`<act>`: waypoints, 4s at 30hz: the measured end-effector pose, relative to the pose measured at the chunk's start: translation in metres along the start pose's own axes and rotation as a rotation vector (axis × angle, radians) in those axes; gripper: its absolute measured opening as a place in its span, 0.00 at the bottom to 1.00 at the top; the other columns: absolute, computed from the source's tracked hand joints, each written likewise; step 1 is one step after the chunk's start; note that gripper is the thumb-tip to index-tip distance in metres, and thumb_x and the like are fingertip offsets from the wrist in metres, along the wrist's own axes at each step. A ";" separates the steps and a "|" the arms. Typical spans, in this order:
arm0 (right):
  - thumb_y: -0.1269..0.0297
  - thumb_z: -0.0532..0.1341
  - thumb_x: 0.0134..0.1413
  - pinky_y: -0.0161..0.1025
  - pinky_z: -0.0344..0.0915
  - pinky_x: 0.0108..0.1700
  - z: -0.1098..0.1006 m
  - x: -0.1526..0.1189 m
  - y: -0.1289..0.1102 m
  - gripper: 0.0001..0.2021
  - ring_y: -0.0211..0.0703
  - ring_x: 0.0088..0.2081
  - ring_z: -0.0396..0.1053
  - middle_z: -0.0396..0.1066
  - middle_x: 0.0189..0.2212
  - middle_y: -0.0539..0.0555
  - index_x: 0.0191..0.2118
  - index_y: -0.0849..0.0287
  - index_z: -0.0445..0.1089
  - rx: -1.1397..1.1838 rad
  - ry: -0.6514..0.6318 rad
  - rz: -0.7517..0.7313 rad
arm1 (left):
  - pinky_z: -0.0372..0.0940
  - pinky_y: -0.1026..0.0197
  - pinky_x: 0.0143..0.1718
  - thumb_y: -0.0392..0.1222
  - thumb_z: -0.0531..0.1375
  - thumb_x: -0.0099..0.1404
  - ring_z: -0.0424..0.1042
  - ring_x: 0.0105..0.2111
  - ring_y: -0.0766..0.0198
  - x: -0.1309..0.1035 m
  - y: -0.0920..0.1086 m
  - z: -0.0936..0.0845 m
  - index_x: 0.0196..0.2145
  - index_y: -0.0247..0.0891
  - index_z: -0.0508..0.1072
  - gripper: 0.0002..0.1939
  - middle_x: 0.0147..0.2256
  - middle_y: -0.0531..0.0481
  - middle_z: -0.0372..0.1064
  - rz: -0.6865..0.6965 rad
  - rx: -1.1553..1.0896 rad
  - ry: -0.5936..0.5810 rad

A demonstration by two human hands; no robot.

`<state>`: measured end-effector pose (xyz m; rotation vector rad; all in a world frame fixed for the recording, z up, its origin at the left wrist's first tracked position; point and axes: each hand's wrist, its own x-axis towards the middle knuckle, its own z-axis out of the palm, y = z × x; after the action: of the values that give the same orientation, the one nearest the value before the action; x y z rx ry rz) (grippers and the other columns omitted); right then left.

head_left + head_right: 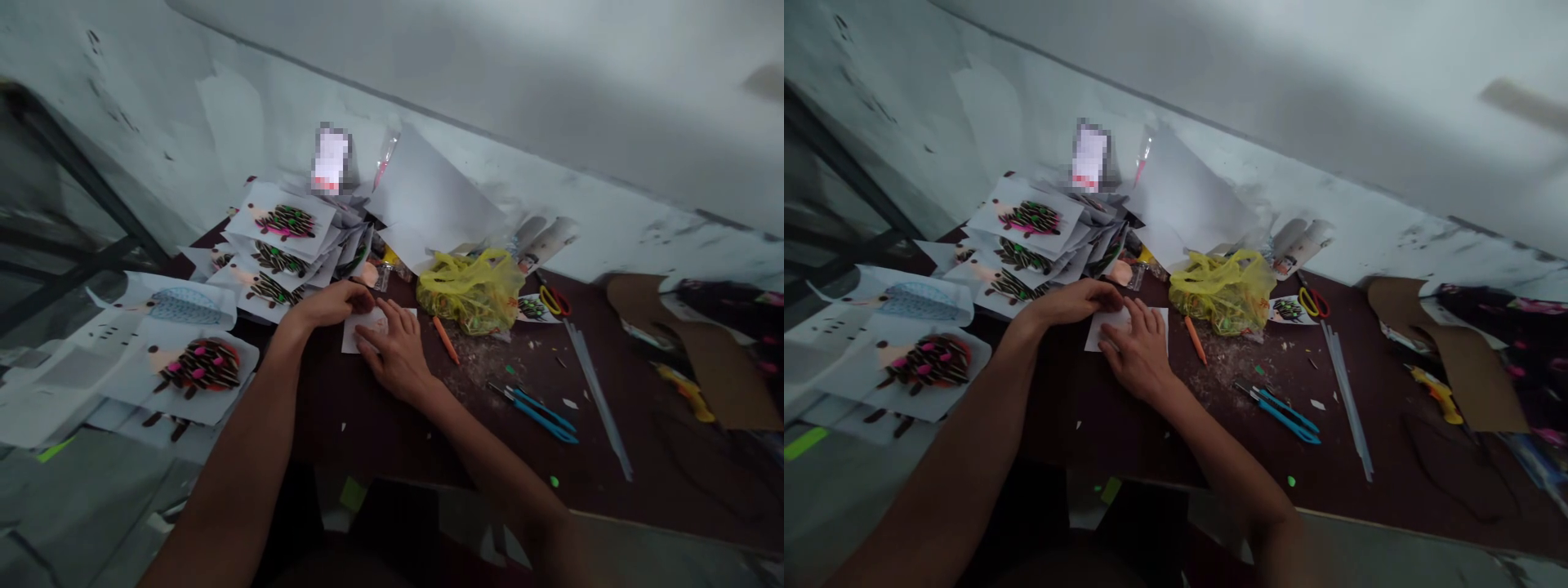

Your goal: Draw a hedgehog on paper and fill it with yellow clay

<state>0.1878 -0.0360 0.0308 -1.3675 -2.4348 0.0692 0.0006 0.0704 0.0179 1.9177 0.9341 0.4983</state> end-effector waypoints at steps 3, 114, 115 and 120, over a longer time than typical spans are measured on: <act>0.55 0.58 0.67 0.61 0.45 0.67 -0.001 -0.002 0.000 0.15 0.58 0.71 0.43 0.50 0.70 0.57 0.55 0.47 0.74 -0.031 -0.019 -0.050 | 0.70 0.58 0.50 0.26 0.50 0.50 0.76 0.44 0.62 0.000 0.003 -0.001 0.41 0.32 0.74 0.22 0.43 0.44 0.77 -0.011 0.009 -0.011; 0.60 0.54 0.67 0.47 0.60 0.55 -0.007 0.164 0.104 0.17 0.55 0.52 0.66 0.72 0.49 0.68 0.49 0.67 0.73 -0.207 -0.112 0.407 | 0.64 0.43 0.60 0.27 0.52 0.60 0.74 0.51 0.49 0.041 -0.005 0.020 0.51 0.35 0.76 0.24 0.51 0.38 0.75 -0.028 -0.065 0.667; 0.59 0.54 0.67 0.47 0.60 0.55 -0.007 0.167 0.101 0.18 0.56 0.53 0.66 0.72 0.50 0.68 0.50 0.67 0.72 -0.222 -0.124 0.398 | 0.64 0.42 0.60 0.28 0.53 0.60 0.75 0.51 0.49 0.041 -0.006 0.021 0.51 0.35 0.76 0.24 0.50 0.38 0.75 -0.029 -0.092 0.668; 0.56 0.56 0.66 0.46 0.62 0.55 -0.006 0.179 0.097 0.21 0.55 0.57 0.65 0.70 0.56 0.62 0.61 0.58 0.66 -0.263 -0.220 0.361 | 0.64 0.42 0.60 0.28 0.52 0.60 0.74 0.51 0.49 0.043 -0.012 0.022 0.51 0.34 0.76 0.23 0.50 0.37 0.75 -0.027 -0.102 0.675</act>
<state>0.1845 0.1650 0.0652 -2.0026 -2.4020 -0.0144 0.0373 0.0954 -0.0047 1.6563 1.3201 1.1961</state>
